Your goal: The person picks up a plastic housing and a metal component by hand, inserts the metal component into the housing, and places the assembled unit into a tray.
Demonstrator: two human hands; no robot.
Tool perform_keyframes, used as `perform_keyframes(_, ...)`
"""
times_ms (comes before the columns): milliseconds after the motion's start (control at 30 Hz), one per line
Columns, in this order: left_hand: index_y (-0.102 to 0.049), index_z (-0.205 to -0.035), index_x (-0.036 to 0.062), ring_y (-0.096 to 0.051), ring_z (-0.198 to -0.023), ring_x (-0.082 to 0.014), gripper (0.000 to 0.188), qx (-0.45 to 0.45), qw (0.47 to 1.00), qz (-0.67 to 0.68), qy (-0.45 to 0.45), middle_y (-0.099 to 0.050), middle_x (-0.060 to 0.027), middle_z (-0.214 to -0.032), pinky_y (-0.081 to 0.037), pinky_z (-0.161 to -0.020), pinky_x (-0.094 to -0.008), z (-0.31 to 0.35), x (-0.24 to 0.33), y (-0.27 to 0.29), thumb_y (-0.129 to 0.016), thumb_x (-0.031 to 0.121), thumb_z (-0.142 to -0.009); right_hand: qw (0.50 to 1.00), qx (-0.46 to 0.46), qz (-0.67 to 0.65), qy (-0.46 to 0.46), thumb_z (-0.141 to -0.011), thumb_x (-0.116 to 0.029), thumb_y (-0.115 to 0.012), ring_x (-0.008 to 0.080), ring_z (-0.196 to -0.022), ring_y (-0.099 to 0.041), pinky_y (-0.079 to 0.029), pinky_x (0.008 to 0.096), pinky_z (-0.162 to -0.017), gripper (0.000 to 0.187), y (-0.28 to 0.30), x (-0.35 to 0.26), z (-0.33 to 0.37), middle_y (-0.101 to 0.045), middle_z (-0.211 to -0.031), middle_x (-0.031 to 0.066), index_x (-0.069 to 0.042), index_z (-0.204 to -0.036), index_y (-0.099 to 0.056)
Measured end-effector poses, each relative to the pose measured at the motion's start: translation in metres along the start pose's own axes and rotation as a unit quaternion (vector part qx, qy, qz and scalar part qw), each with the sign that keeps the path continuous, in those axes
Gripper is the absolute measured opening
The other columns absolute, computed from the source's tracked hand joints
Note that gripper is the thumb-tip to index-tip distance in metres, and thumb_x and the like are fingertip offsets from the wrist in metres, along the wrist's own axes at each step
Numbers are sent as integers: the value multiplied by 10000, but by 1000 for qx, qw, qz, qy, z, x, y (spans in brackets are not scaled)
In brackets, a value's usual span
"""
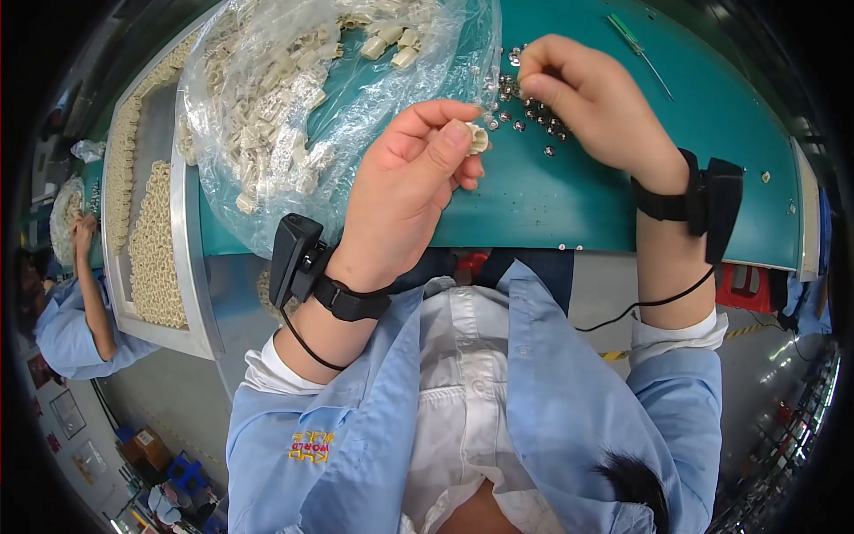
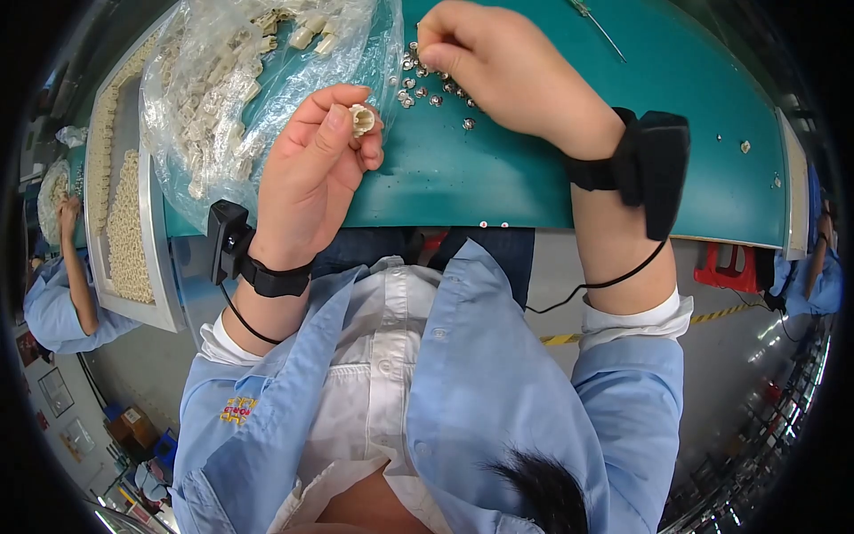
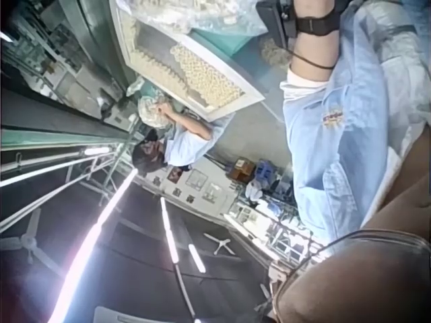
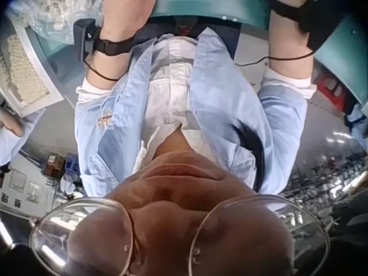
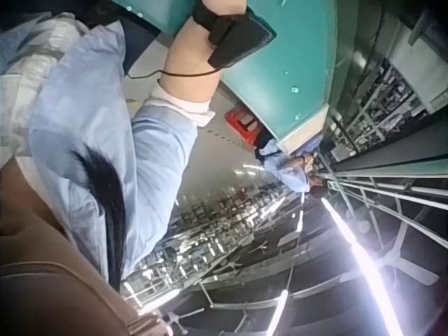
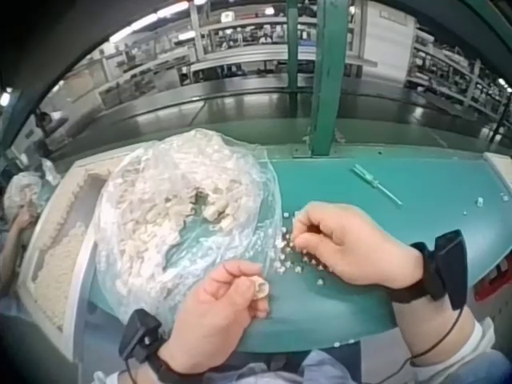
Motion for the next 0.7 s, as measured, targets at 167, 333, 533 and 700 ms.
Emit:
perform_keyframes(167,-487,-1078,16,-484,-747,-115,249,17,1000,-8,9,-556,-65,-881,-400,-709,-235,0,-3,2,-484,181,-892,970,-1,-238,-44,-861,-109,-514,51,-699,-484,-395,201,-631,90,-5,0,4,-529,-787,-11,-19,-859,-522)
perform_keyframes(333,-486,-1078,17,-484,-750,-114,248,19,999,-23,12,-555,-66,-883,-400,-708,-236,2,-4,2,-480,182,-894,952,-53,-287,-95,-857,-112,-515,61,-721,-491,-396,191,-641,97,-12,3,7,-532,-796,0,-23,-889,-536)
perform_keyframes(533,-477,-1077,23,-488,-754,-116,248,1,1000,-6,-1,-556,-66,-879,-406,-705,-240,1,-3,1,-481,191,-894,921,-99,-372,-52,-843,-132,-535,51,-744,-518,-395,162,-628,140,-20,1,7,-568,-829,10,-22,-928,-555)
perform_keyframes(700,-463,-1072,32,-499,-757,-118,240,6,1000,-17,-7,-562,-67,-877,-413,-703,-242,0,-3,3,-481,192,-894,940,-90,-314,-93,-840,-119,-539,50,-723,-526,-395,157,-605,124,-27,-8,8,-571,-822,12,-27,-920,-557)
Point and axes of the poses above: each hand's wrist, its own z-axis away from the middle knuckle, its own y-axis out of the back of the hand, x = y × z, the point moved 6 cm from there along -z, towards the middle knuckle
